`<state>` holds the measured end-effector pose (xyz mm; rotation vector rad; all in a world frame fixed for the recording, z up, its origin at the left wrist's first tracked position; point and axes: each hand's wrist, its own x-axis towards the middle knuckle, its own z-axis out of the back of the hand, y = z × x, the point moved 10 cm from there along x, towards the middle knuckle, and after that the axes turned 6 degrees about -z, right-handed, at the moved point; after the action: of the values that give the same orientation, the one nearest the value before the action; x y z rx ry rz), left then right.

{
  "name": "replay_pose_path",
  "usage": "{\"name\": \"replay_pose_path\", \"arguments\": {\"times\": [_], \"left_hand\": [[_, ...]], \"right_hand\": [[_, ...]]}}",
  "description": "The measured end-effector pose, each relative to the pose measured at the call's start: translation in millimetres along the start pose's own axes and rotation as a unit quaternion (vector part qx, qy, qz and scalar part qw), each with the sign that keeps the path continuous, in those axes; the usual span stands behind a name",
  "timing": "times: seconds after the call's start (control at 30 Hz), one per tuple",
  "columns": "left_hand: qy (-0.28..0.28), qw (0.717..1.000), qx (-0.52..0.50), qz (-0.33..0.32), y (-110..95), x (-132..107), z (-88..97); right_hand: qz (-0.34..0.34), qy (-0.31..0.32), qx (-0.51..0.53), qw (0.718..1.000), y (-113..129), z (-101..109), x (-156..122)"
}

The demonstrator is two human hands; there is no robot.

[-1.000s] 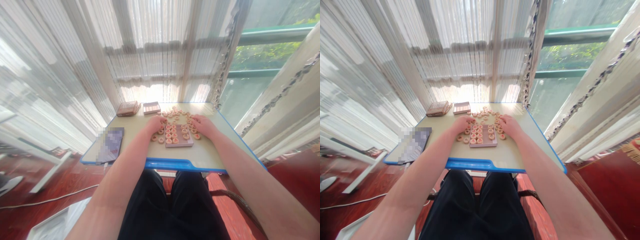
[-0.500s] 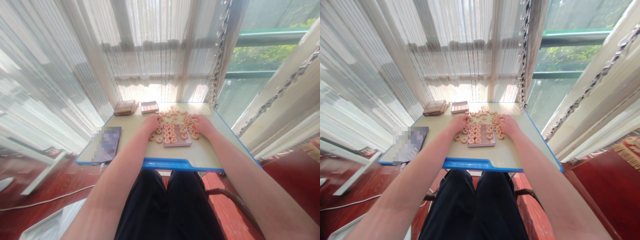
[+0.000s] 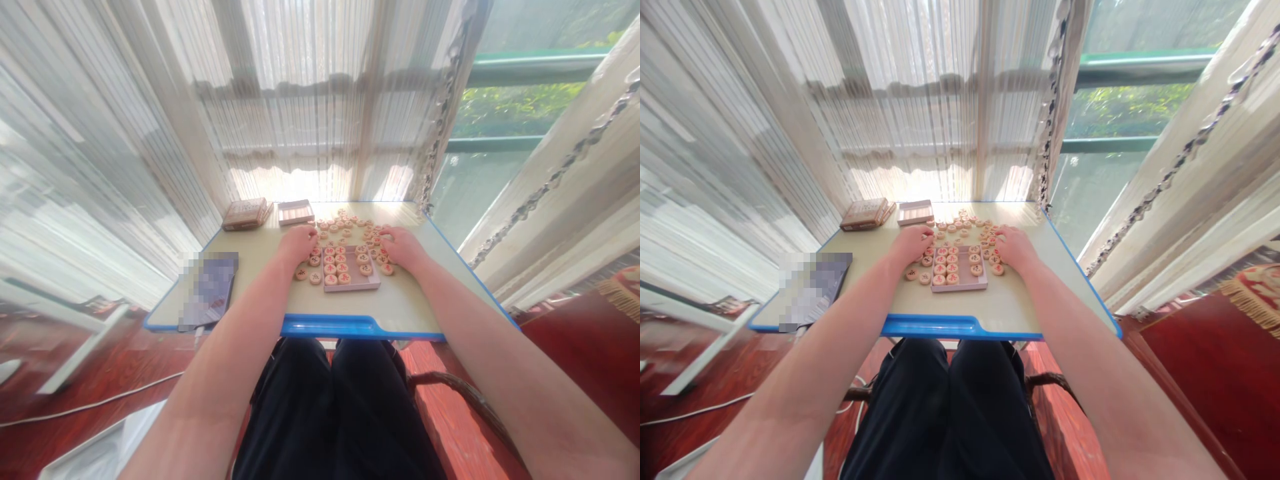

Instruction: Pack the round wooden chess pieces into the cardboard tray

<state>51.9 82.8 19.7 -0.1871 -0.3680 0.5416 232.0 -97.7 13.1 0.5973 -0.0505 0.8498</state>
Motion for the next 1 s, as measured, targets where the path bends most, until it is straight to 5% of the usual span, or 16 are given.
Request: {"name": "replay_pose_path", "arguments": {"times": [0.2,0.3,1.0], "left_hand": [[-0.017,0.999,0.029,0.009,2,0,4.3],[-0.021,0.999,0.038,0.018,4,1,4.0],[-0.024,0.999,0.011,0.025,2,-2,6.2]], "right_hand": [[-0.074,-0.047,0.016,0.996,-16,17,-2],[-0.093,-0.023,-0.008,0.995,-21,14,-1],[-0.074,0.007,-0.032,0.997,-19,10,0]]}}
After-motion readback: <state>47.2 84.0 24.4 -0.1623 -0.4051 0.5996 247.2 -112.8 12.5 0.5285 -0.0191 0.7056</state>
